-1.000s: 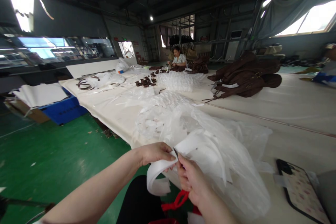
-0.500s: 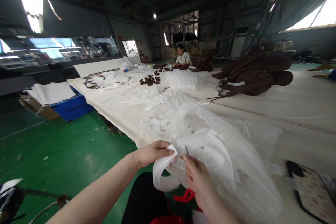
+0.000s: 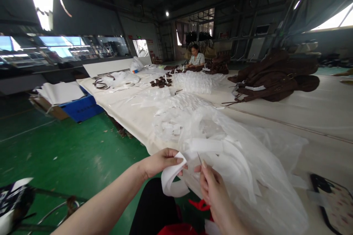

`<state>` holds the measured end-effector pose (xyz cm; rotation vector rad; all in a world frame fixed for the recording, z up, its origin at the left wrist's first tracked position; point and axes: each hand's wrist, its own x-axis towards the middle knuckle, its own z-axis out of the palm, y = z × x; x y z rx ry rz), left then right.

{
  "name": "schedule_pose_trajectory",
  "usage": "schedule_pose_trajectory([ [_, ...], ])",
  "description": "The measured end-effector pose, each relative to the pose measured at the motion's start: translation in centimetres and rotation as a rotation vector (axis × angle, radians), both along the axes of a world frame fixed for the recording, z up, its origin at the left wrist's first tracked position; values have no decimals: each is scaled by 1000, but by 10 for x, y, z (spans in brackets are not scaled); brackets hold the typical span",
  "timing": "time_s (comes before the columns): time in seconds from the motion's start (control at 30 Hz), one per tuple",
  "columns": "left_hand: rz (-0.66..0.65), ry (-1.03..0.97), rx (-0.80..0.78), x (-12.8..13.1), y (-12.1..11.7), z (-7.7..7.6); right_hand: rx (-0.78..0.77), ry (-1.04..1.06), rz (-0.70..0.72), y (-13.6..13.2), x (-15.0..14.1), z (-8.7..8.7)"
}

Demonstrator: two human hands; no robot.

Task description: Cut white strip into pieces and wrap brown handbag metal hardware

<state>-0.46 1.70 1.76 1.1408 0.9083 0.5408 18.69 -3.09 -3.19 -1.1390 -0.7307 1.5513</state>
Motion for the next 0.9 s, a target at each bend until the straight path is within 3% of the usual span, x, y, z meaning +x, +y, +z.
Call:
schedule_pose_trajectory([
  [0.17,0,-4,3,-4,4,-2,-151,56,186,-13,4,-12],
  [0.33,-32,17,15,-2,3,-2,-176,94,281,-11,4,-5],
  [0.67,-119,20,80,6,0,5,-169,116,309,-3,1,3],
  [0.9,-125,28,85,10,6,6,-185,159,304,1,1,-2],
])
